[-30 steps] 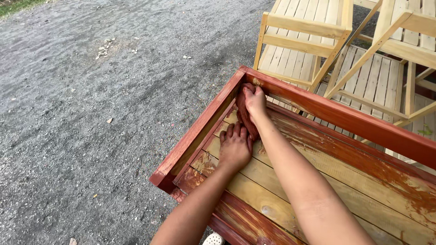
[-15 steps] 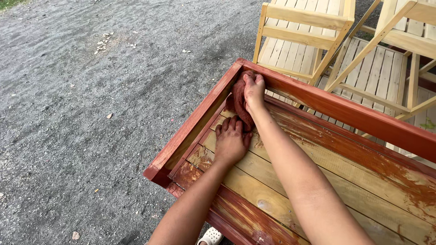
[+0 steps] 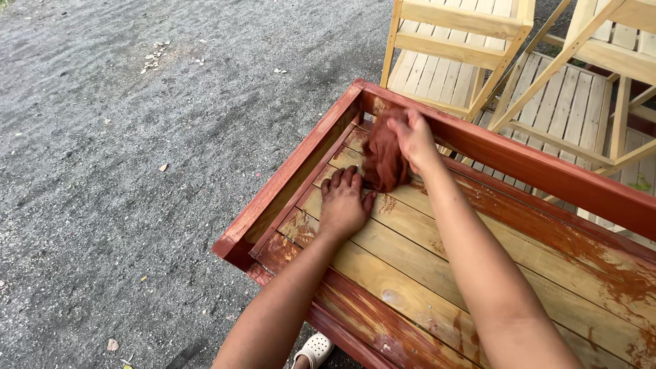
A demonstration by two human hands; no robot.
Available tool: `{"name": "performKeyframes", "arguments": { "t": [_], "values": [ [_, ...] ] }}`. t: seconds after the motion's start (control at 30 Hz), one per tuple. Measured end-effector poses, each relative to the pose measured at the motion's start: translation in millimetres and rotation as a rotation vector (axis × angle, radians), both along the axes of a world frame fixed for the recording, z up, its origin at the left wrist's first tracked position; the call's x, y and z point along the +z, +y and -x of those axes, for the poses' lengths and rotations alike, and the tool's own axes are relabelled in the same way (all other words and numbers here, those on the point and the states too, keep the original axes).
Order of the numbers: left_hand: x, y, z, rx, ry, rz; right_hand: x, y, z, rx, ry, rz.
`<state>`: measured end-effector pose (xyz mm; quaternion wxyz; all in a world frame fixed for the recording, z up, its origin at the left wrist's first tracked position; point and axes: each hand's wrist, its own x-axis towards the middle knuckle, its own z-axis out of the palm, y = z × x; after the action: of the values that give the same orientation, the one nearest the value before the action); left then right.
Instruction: The person wipes a reddish-brown stain onto unfinished wooden furniture using a cloth, working over the rails and slats of a small shelf unit and then the top of a tray-like frame, re-dipping the cloth in a bowl of stain between pieces.
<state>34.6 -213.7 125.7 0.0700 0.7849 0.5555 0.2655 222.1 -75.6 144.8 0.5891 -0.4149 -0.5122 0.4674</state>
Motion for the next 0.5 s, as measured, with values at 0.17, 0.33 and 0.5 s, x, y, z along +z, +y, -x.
{"name": "performKeyframes", "arguments": {
  "t": [0.17, 0.33, 0.5],
  "values": [
    [1.3, 0.9, -0.6, -0.012, 0.024, 0.032, -12.3, -6.7, 0.3, -0.046, 0.000, 0.091],
    [7.7, -2.0, 1.4, -0.011, -0.001, 0.036, 5.3, 24.6, 53.9, -0.164, -0.231, -0.038],
    [13.1, -4.2, 2.8, -0.006, 0.009, 0.054, 10.1, 37.5, 83.5, -0.300, -0.193, -0.057]
  ]
}}
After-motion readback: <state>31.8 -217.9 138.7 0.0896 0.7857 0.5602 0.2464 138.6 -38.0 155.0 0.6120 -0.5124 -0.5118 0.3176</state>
